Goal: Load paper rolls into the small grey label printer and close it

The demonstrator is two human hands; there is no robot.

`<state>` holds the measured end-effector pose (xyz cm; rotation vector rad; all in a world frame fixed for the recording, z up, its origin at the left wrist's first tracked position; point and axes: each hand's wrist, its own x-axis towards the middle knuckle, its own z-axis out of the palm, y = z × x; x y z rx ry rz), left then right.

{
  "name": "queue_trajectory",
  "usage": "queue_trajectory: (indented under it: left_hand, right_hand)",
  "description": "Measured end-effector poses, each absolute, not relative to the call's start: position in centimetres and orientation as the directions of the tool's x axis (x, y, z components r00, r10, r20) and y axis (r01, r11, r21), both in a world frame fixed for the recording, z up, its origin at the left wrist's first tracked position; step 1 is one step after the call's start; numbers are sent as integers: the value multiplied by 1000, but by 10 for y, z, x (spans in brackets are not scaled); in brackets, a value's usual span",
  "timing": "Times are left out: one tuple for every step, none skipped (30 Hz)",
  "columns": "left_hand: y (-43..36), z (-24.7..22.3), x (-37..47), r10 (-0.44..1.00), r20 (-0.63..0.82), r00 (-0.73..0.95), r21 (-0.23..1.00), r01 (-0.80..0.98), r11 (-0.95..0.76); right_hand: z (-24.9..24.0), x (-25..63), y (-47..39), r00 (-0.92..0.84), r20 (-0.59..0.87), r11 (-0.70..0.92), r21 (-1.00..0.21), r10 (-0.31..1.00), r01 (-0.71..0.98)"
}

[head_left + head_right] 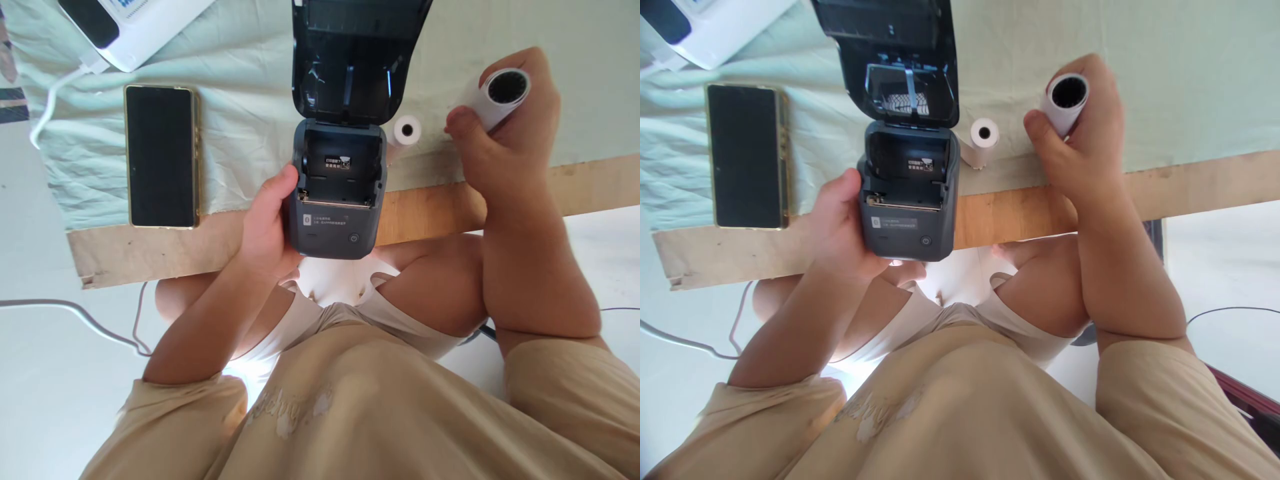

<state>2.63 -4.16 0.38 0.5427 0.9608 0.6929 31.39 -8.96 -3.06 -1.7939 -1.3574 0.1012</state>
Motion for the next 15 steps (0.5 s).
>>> queue_trajectory:
  left_hand:
    - [-42, 3, 26, 744, -541, 392, 697, -287, 657]
    - [-43, 1, 25, 747, -537, 391, 701, -285, 653]
    - [-43, -1, 24, 751, -534, 389, 705, -284, 649]
    - [-44, -2, 24, 757, -530, 383, 710, -288, 643]
    - [-44, -4, 23, 764, -525, 375, 714, -295, 635]
    - [-44, -5, 23, 769, -522, 369, 715, -303, 630]
    - [-44, -6, 23, 774, -517, 365, 715, -313, 625]
    - [-44, -5, 23, 781, -509, 361, 716, -326, 617]
    - [-44, -4, 24, 781, -504, 369, 714, -331, 617]
    - [-44, -3, 24, 773, -501, 389, 709, -326, 625]
    - [-43, -1, 25, 756, -504, 418, 701, -313, 641]
    - [-43, 1, 26, 737, -509, 445, 690, -301, 658]
    - [-43, 3, 26, 720, -515, 466, 678, -293, 674]
    - [-42, 4, 26, 711, -519, 474, 668, -294, 684]
    - [-42, 5, 26, 706, -519, 482, 659, -299, 690]
  right_hand:
    - [-30, 314, -91, 395, 443, -28, -636, 805, 771]
    - [-28, 315, -92, 384, 451, -16, -632, 806, 775]
    - [-28, 315, -92, 379, 461, 0, -635, 802, 773]
    - [-27, 315, -91, 374, 463, 8, -636, 804, 772]
    - [-27, 316, -90, 368, 464, 10, -633, 806, 774]
    - [-28, 317, -88, 365, 465, 9, -627, 807, 779]
    - [-30, 319, -86, 373, 454, -9, -625, 809, 781]
    - [-32, 321, -84, 403, 426, -54, -630, 810, 775]
    - [-34, 324, -82, 448, 386, -115, -641, 807, 759]
    - [-36, 326, -80, 489, 344, -170, -652, 802, 739]
    - [-37, 327, -80, 510, 323, -200, -655, 798, 728]
    - [-37, 326, -81, 508, 342, -194, -648, 791, 737]
    - [-35, 324, -83, 481, 406, -144, -629, 777, 764]
    - [-32, 319, -86, 430, 505, -55, -599, 748, 799]
    - [-28, 312, -90, 368, 614, 51, -554, 698, 831]
